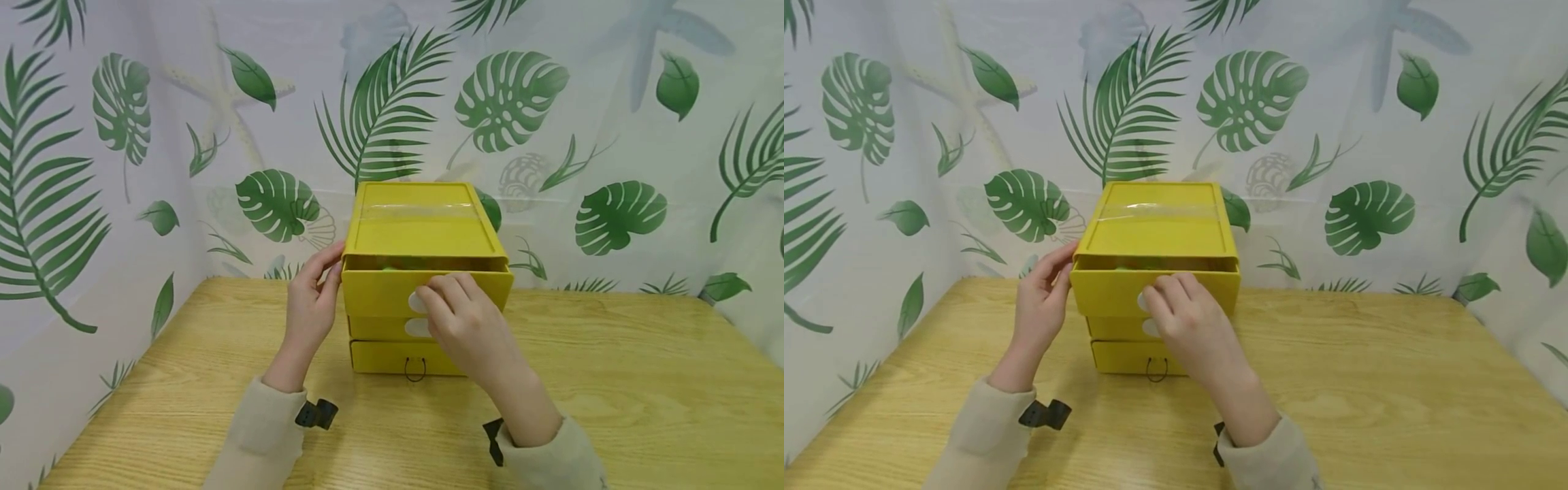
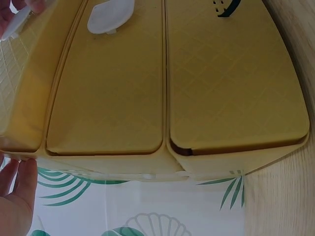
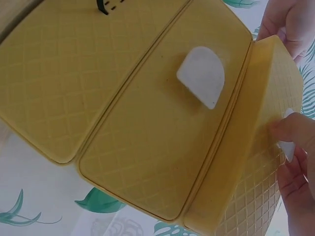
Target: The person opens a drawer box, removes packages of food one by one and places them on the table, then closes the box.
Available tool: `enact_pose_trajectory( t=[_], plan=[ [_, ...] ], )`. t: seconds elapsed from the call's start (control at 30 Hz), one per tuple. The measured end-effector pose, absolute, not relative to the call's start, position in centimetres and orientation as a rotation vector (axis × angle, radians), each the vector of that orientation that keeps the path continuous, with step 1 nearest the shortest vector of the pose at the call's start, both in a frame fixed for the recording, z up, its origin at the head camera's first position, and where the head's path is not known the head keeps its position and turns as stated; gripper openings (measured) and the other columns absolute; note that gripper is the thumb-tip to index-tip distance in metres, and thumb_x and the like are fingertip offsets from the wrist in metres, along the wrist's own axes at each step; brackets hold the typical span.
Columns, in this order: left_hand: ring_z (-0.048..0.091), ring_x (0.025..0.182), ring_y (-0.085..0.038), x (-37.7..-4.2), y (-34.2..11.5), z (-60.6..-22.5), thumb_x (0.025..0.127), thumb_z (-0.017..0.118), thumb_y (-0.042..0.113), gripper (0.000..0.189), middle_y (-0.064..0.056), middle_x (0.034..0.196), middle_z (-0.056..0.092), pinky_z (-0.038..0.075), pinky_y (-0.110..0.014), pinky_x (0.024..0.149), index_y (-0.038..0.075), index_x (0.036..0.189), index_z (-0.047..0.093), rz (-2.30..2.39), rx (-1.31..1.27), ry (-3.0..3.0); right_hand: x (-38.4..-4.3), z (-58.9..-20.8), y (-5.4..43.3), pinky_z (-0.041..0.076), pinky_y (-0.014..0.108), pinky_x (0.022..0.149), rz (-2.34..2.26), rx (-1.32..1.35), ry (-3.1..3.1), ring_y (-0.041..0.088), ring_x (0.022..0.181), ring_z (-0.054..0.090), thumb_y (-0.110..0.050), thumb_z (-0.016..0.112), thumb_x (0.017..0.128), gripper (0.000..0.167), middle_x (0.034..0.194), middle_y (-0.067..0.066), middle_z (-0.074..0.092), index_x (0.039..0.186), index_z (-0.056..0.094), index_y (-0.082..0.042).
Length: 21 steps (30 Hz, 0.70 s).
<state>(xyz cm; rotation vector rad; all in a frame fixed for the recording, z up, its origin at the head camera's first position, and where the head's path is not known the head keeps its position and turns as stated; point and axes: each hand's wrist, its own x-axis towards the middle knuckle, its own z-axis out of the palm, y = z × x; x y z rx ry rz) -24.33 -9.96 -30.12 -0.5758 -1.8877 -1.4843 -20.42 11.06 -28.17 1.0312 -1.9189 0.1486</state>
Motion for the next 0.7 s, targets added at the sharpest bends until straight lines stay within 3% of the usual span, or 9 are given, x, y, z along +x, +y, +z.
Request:
enact_pose_trajectory(
  t=[0.7],
  plan=[
    [0.052, 0.105, -0.019, -24.23, -9.87, -30.02, 0.088, 0.049, -0.002, 0.029, -0.013, 0.116, 0.055, 0.049, -0.031, 0.079, -0.003, 0.116, 0.055, -1.506, -0.564, -1.892, -19.59, -28.0, 11.18, 0.05, 0.029, 0.068, 0.154, 1.04, -1.926, 0.027, 0.079, 0.05, 0.009, 0.064, 0.064, 0.027, 0.087, 0.014, 0.056, 0.089, 0.059, 0.003]
  ],
)
